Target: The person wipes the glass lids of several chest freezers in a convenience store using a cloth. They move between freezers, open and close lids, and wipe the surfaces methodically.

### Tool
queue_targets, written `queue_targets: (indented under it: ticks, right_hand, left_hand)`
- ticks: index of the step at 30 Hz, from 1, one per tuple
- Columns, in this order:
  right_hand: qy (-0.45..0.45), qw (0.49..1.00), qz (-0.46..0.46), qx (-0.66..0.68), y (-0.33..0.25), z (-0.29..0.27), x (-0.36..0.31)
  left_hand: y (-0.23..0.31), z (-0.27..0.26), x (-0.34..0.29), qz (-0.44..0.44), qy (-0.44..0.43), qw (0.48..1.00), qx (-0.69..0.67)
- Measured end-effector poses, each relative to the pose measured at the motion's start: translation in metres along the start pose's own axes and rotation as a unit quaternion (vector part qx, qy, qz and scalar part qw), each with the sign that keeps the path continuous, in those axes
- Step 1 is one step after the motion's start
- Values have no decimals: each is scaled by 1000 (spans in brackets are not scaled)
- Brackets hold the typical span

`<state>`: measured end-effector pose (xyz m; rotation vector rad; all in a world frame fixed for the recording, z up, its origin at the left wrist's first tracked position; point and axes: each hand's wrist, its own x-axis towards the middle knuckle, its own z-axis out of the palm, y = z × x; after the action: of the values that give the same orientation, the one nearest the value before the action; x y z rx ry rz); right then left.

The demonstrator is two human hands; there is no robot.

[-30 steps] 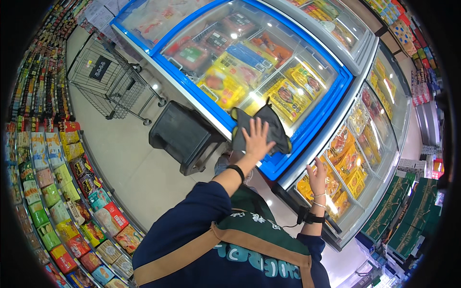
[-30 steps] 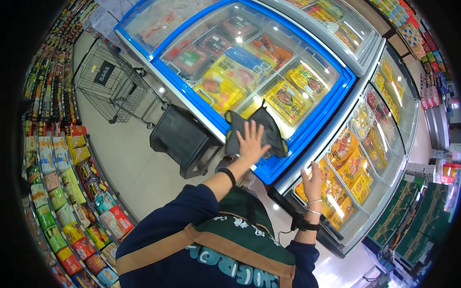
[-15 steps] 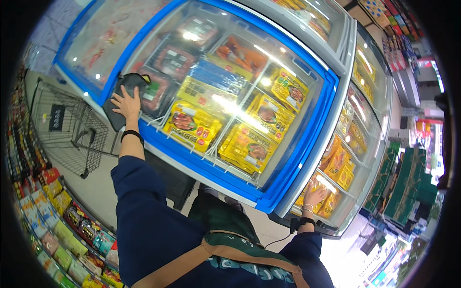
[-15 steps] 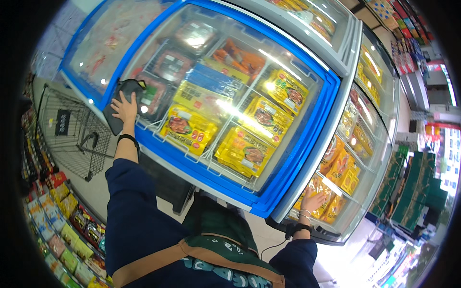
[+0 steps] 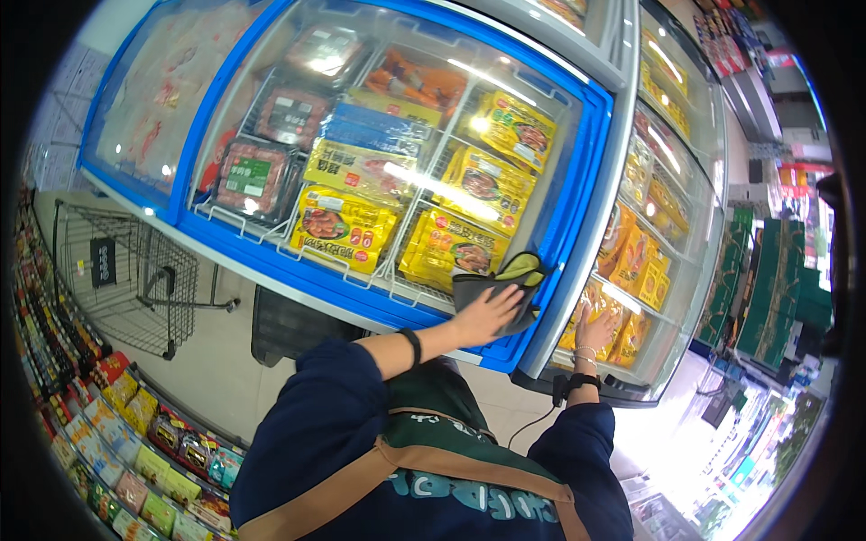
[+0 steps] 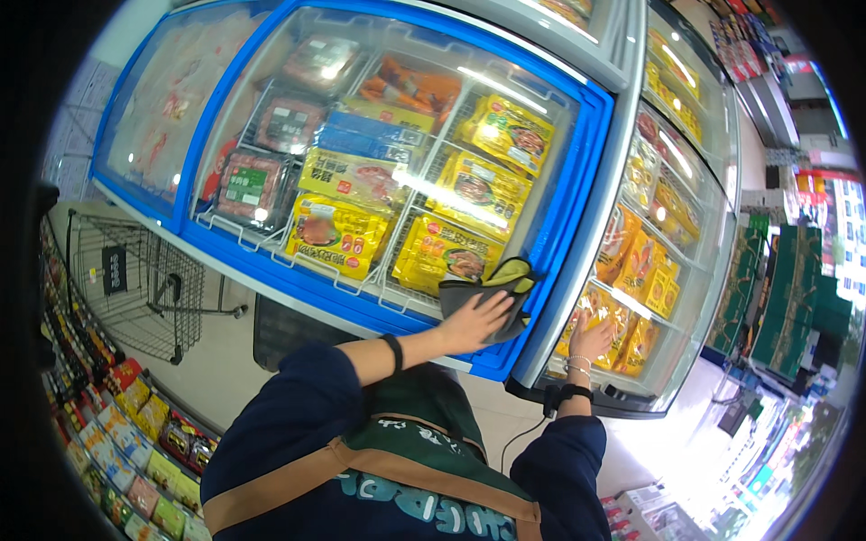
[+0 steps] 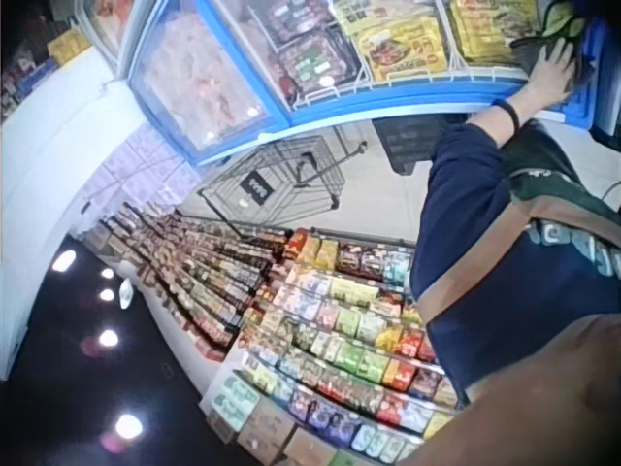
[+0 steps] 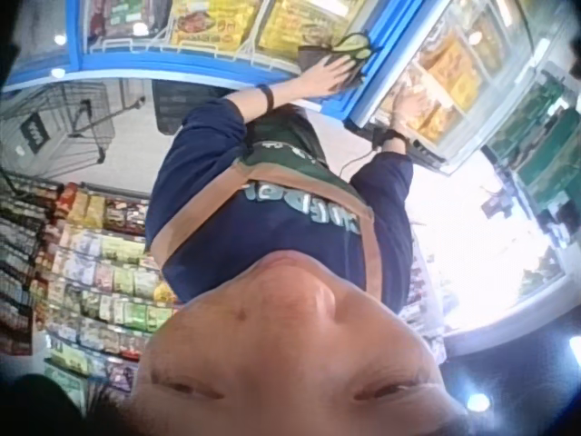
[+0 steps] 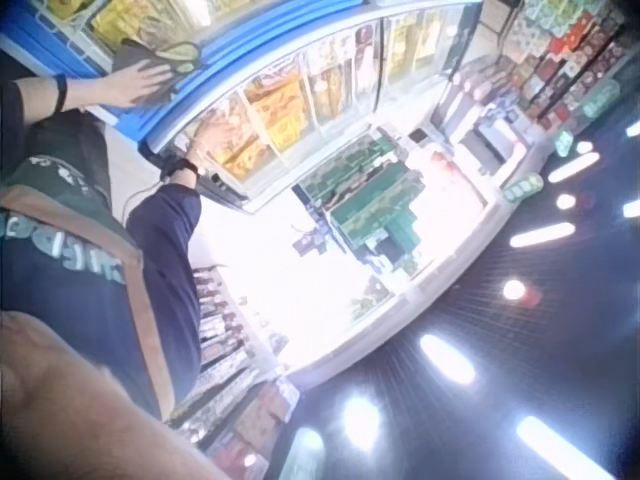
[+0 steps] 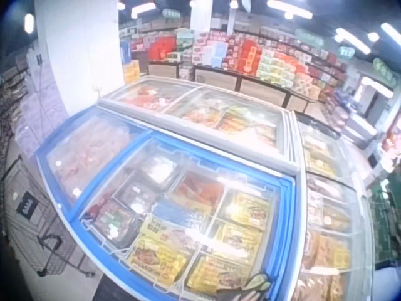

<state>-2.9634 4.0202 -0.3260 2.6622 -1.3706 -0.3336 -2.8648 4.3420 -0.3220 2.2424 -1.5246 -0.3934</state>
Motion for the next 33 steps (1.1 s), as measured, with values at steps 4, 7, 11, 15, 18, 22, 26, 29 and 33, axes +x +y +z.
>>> queue_targets:
  ticks: [4, 7, 11, 15, 18, 22, 26, 29, 33]
  right_hand:
    - [98, 995, -16, 18, 2, 5, 9]
    - [151, 984, -75, 51, -4, 9, 24]
    - [160, 981, -91, 67, -27, 12, 30]
    - [167, 980, -81, 77, -41, 5, 24]
    - [170, 980, -77, 75, -43, -4, 21]
    - [169, 977, -80, 101, -44, -14, 19]
    - [153, 979, -69, 113, -47, -20, 18]
    - [136, 982, -66, 113, -48, -25, 18]
    - [144, 979, -84, 120, -46, -25, 20]
  left_hand:
    - [-111, -27, -64, -99, 188, 976, 44]
    - [-231, -85, -153, -343, 194, 872, 289]
    - [-335, -137, -246, -628, 280, 701, 187]
    - [-408, -161, -223, -827, 254, 500, 30]
    - [-426, -155, -108, -723, 236, 625, 175]
    - [-394, -147, 73, -491, 233, 804, 239]
    - [-349, -137, 218, -400, 183, 882, 168]
    - [-327, -136, 307, -333, 154, 927, 72]
    - [-293, -106, 397, -186, 127, 974, 17]
